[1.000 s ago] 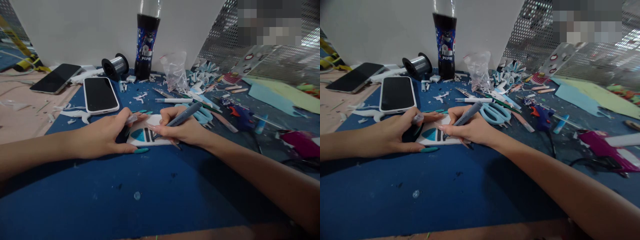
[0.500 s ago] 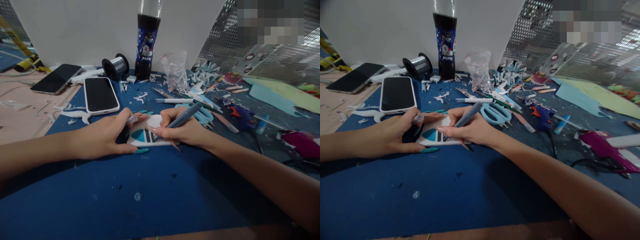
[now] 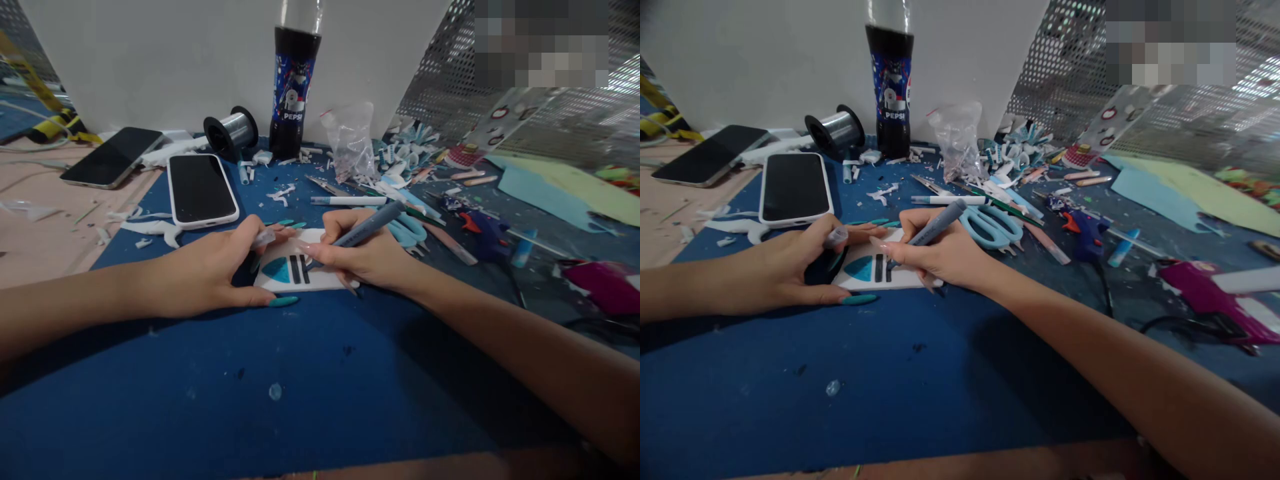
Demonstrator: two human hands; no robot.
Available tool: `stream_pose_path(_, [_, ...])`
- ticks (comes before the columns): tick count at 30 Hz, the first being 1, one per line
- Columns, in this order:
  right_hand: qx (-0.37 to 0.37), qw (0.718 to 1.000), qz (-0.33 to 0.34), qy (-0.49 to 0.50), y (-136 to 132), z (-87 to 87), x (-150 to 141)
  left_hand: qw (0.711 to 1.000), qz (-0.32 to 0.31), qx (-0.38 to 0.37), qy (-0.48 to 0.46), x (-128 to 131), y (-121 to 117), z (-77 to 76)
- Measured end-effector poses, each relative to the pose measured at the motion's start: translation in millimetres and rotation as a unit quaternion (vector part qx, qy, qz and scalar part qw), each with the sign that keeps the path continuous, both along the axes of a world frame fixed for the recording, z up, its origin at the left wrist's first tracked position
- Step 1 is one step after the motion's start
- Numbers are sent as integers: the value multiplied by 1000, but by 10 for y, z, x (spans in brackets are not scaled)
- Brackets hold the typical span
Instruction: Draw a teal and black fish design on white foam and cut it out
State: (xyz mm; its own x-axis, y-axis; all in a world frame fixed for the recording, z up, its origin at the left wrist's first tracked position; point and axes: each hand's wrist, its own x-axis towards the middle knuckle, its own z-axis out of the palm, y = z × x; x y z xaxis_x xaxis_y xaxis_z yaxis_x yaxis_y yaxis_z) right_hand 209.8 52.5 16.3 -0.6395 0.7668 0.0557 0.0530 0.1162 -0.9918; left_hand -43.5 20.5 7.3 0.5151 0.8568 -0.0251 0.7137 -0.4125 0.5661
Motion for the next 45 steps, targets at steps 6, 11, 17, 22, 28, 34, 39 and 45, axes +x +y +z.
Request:
stream_pose_path(6, [7,1000,-3,2,-1,13,-8,998,6,-39,43,37,-7,54])
stream_pose_path(11, [34,999,9,4,16,-1,-3,998,3,-42,43,39,-11,57])
stream_pose_path(17, [33,999,6,10,30,-21,6,999,-5,-32,41,39,-4,70])
stream_pose_path(22, [43,999,-12,-1,27,-13,0,999,-3,-32,25,40,-11,68])
stream_pose_path(28, [66,997,-26,-2,29,-37,0,998,25,-52,32,75,-57,132])
stream_pose_path(34, [74,997,-24,11,37,-33,-7,998,7,-48,31,68,-20,116])
stream_pose_path(39, [75,997,-35,-2,42,-32,-10,998,24,-53,24,82,-58,131])
stream_pose_path(45, [78,996,-44,-11,53,-43,-9,998,25,-50,28,85,-73,150])
